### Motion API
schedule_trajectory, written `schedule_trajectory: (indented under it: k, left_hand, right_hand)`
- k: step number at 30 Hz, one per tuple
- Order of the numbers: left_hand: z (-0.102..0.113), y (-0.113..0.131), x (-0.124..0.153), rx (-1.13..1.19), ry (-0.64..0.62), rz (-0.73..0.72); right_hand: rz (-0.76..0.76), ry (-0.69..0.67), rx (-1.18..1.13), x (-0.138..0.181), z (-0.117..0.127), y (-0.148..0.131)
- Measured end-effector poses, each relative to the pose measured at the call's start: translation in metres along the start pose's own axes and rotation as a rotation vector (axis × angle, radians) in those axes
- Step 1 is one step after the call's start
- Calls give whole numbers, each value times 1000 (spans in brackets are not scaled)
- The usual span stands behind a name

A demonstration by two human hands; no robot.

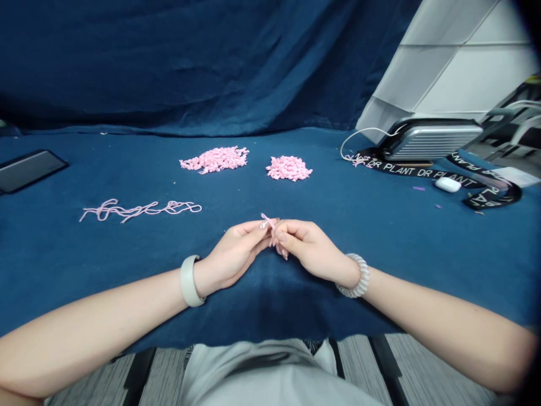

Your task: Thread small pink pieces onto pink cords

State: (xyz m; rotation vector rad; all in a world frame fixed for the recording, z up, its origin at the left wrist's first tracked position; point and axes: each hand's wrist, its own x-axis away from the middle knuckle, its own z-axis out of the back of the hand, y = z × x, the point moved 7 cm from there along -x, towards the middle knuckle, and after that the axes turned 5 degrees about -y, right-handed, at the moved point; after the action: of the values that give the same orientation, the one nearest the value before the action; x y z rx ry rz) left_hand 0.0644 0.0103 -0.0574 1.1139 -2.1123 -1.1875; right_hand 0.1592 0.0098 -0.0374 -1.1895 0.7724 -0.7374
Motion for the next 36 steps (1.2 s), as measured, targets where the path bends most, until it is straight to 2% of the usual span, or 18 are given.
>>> schedule_trajectory:
  k: [3, 8, 18, 23, 26, 28, 30, 34, 36]
  left_hand:
    - [1, -2, 1, -22, 3, 25]
    - [10, -4, 2, 2, 100, 37]
    - [18, 1, 5, 168, 220, -22]
    - [16, 2, 6, 196, 199, -14]
    - [12, 3, 7, 127, 159, -7]
    - [8, 4, 8, 76, 130, 2]
    - [6, 4, 9, 18, 121, 32]
    - [2, 0, 12, -137, 72, 139]
    - [-1, -2, 14, -197, 20, 168]
  right_hand:
    - [-61, -62, 29, 0, -8, 3]
    - [-121, -104, 51, 0, -12, 8]
    - [-143, -179, 13, -1, -10, 10]
    - [-112, -18, 6, -5, 18, 9]
    - [-162, 102, -224, -7, 32, 17]
    - [-178, 124, -334, -7, 34, 19]
    - [-168, 54, -313, -7, 28, 14]
    - [-95, -277, -29, -1, 5, -9]
    - [-70, -375, 76, 3, -1, -17]
